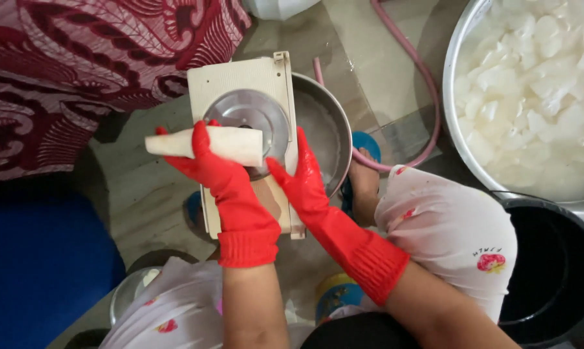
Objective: A person wearing red rubber gloves uses a manual mandoline slicer to cut a large white radish into thin slices into a metal bowl.
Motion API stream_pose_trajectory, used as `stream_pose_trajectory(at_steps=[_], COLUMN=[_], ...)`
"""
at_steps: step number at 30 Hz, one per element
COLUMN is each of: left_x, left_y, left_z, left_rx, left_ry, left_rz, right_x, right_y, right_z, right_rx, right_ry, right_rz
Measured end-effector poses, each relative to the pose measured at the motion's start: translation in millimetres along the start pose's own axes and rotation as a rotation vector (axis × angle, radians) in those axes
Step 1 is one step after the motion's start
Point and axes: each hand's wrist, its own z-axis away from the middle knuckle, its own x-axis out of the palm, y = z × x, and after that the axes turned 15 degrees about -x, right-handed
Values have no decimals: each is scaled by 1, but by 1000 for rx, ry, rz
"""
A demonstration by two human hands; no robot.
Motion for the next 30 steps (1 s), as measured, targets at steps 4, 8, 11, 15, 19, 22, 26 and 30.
stream_pose_trajectory(at_steps=[4,8,11,15,19,22,26,30], left_x=[-37,-43,-38,-41,-61,-65,-68,-83], left_y=[4,19,51,71,69,61,47,26], left_z=[-4,9,34,44,35,39,36,32], left_rx=[-307,-371,-422,-315,-313,-276,-99,156], left_ry=[-41,-289,-502,-538,-499,-297,-117,-114], left_rz=[183,184,121,4,-123,-132,-103,-189], right_x=[-15,-27,-32,-20,-9,-6,2,-22], right_y=[-8,-46,-67,-61,-50,-44,-25,-43], right_z=[-5,-6,1,9,12,15,14,3], right_rx=[-517,-132,200,-59,-314,-502,-581,-670], right_ry=[173,-250,-470,-477,-437,-445,-455,-285], right_rz=[94,-268,-454,-599,-300,-100,-167,-173])
